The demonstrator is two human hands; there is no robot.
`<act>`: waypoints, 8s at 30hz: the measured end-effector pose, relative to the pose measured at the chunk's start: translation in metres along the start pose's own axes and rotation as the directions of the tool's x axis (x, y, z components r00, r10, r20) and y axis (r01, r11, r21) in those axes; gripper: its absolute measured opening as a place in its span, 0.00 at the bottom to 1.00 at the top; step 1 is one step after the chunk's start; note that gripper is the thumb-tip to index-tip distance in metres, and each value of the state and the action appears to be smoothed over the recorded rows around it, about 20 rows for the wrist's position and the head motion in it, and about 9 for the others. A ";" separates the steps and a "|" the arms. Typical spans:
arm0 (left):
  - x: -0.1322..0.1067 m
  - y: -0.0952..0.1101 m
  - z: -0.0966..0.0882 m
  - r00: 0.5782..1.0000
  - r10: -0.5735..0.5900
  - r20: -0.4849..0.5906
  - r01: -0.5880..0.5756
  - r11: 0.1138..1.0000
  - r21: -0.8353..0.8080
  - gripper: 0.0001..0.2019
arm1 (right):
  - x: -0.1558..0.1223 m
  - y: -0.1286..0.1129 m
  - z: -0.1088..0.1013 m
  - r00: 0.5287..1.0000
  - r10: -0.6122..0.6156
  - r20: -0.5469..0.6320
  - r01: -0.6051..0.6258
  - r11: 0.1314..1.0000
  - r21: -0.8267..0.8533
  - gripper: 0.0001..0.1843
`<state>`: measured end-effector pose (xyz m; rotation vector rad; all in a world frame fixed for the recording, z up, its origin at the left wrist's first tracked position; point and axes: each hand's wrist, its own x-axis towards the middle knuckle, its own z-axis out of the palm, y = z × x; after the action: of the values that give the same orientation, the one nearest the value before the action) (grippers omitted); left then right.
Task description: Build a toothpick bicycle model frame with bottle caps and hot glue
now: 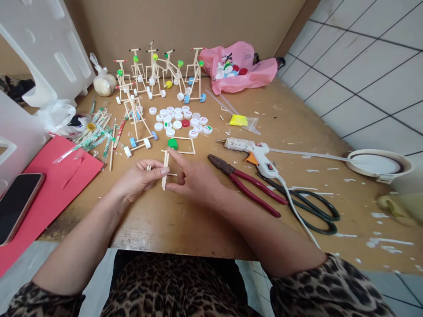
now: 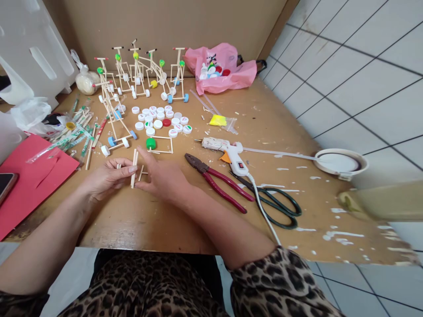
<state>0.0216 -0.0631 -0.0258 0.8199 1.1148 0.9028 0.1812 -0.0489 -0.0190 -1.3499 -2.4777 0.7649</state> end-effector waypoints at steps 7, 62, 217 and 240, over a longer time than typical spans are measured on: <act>0.001 -0.001 0.000 0.999 0.008 -0.046 -0.008 1.000 -0.018 0.18 | -0.003 0.004 0.004 0.998 -0.049 -0.034 0.053 0.990 0.131 0.52; 0.003 -0.004 0.000 0.989 0.093 -0.114 -0.091 0.996 0.025 0.12 | 0.003 0.023 0.002 0.987 0.155 0.043 -0.105 0.419 0.902 0.19; -0.013 -0.041 0.014 0.901 0.306 0.307 -0.421 0.785 0.454 0.21 | -0.027 0.017 -0.013 0.997 -0.054 -0.053 0.074 0.860 0.505 0.07; -0.006 -0.011 0.012 0.993 0.075 -0.089 -0.078 0.997 -0.028 0.14 | -0.030 0.018 -0.005 0.983 -0.170 -0.068 0.181 0.952 0.247 0.43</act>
<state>0.0346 -0.0738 -0.0304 0.8080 1.1492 1.0258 0.2128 -0.0635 -0.0227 -1.0314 -2.3298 0.9561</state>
